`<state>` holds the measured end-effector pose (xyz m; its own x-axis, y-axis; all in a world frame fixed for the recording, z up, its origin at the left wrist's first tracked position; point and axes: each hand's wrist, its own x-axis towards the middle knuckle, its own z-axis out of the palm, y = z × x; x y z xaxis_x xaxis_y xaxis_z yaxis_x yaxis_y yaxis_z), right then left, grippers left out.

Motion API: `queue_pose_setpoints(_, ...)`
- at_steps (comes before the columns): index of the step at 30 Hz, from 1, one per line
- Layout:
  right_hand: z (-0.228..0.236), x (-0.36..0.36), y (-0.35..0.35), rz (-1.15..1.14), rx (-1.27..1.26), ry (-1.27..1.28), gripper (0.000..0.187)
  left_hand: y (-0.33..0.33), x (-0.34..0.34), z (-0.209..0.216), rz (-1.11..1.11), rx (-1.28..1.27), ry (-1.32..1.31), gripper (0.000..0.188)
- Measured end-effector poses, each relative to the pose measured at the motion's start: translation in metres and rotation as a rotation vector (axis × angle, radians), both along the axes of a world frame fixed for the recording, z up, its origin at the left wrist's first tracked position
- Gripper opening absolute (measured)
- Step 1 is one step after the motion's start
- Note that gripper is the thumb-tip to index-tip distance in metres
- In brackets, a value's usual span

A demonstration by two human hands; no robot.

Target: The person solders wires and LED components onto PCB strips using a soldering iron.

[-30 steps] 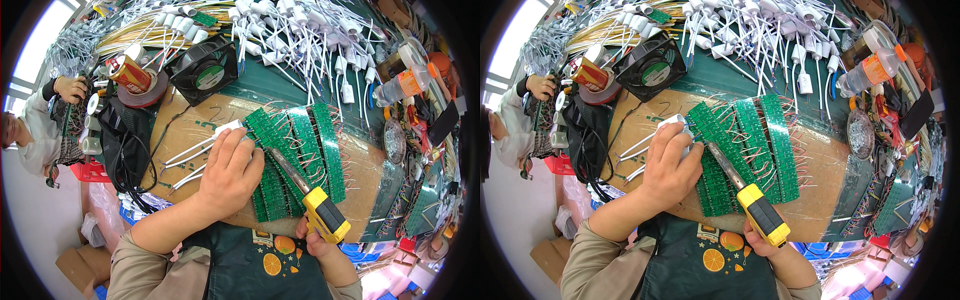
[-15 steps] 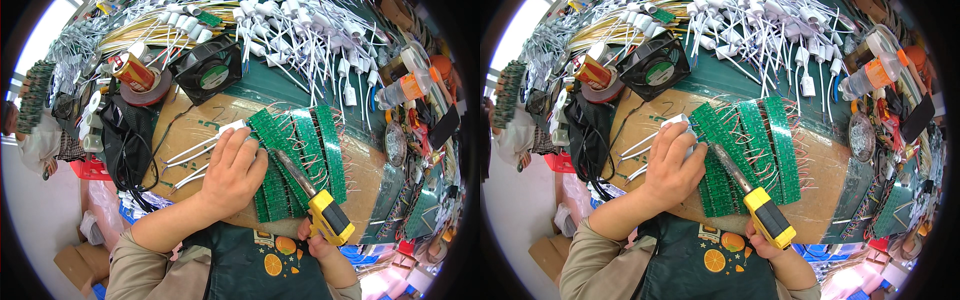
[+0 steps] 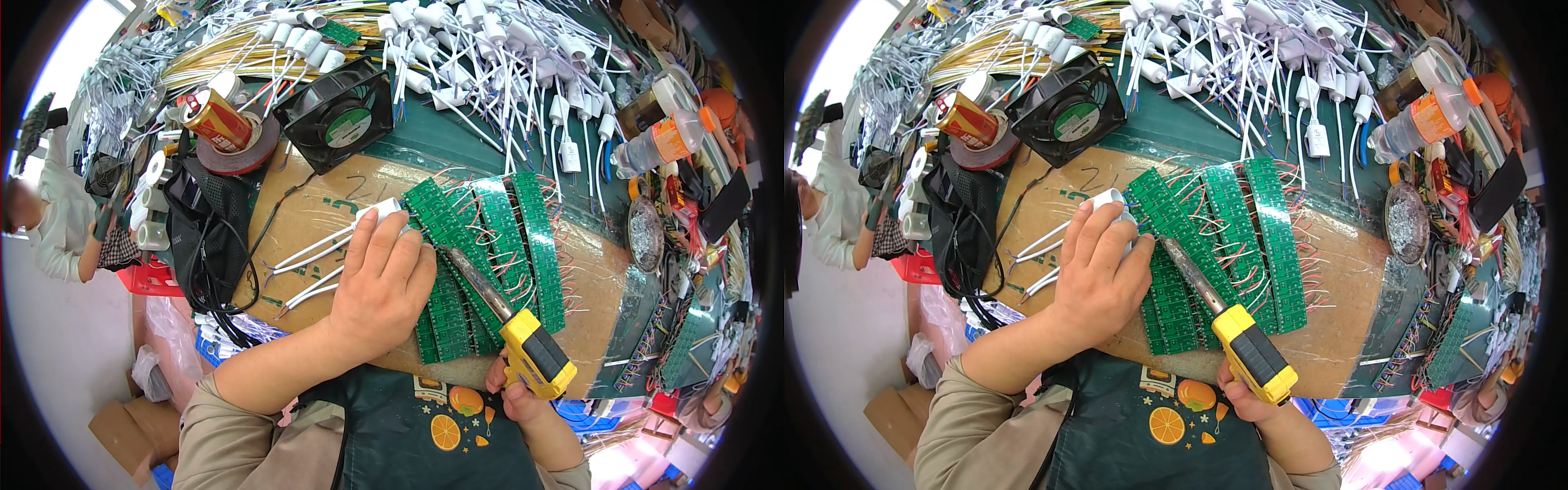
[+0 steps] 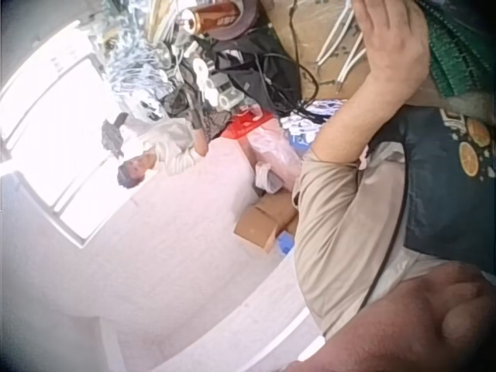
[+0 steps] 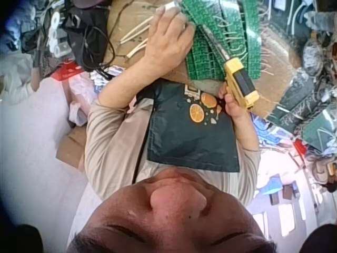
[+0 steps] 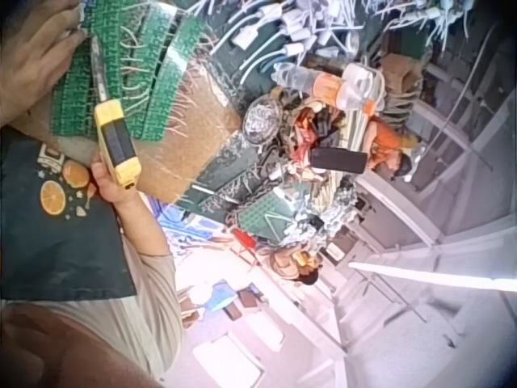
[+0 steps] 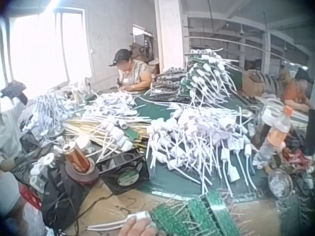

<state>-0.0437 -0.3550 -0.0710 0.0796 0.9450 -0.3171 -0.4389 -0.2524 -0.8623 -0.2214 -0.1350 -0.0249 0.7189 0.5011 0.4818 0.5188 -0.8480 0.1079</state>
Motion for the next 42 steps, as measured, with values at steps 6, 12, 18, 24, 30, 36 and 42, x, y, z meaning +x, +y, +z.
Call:
queue_pose_setpoints(6, 0.007, -0.006, 0.015, -0.047, 0.164, -0.107, 0.033, -0.002, 0.003, 0.001, 0.013, 0.002, 0.016, 0.027)
queue_pose_setpoints(12, 0.001, -0.002, 0.002, -0.011, -0.008, -0.041, 0.06, -0.003, 0.004, 0.0, 0.028, 0.002, 0.015, 0.026)
queue_pose_setpoints(18, 0.012, -0.008, 0.013, -0.11, 0.162, 0.002, 0.036, -0.004, 0.005, -0.001, 0.045, 0.016, 0.017, 0.026)
queue_pose_setpoints(24, 0.008, -0.007, 0.009, -0.128, 0.163, 0.028, 0.04, -0.004, 0.006, 0.001, 0.049, 0.008, 0.012, 0.025)
queue_pose_setpoints(30, 0.007, -0.006, 0.009, -0.127, 0.186, 0.026, 0.043, -0.005, 0.007, 0.001, 0.053, 0.013, 0.005, 0.024)
queue_pose_setpoints(36, 0.004, -0.008, 0.007, -0.161, 0.201, 0.065, 0.05, -0.005, 0.005, -0.001, 0.06, 0.032, 0.002, 0.024)
queue_pose_setpoints(42, 0.005, -0.005, 0.006, -0.164, 0.199, 0.082, 0.048, -0.005, -0.004, 0.007, 0.041, 0.042, -0.049, 0.037)
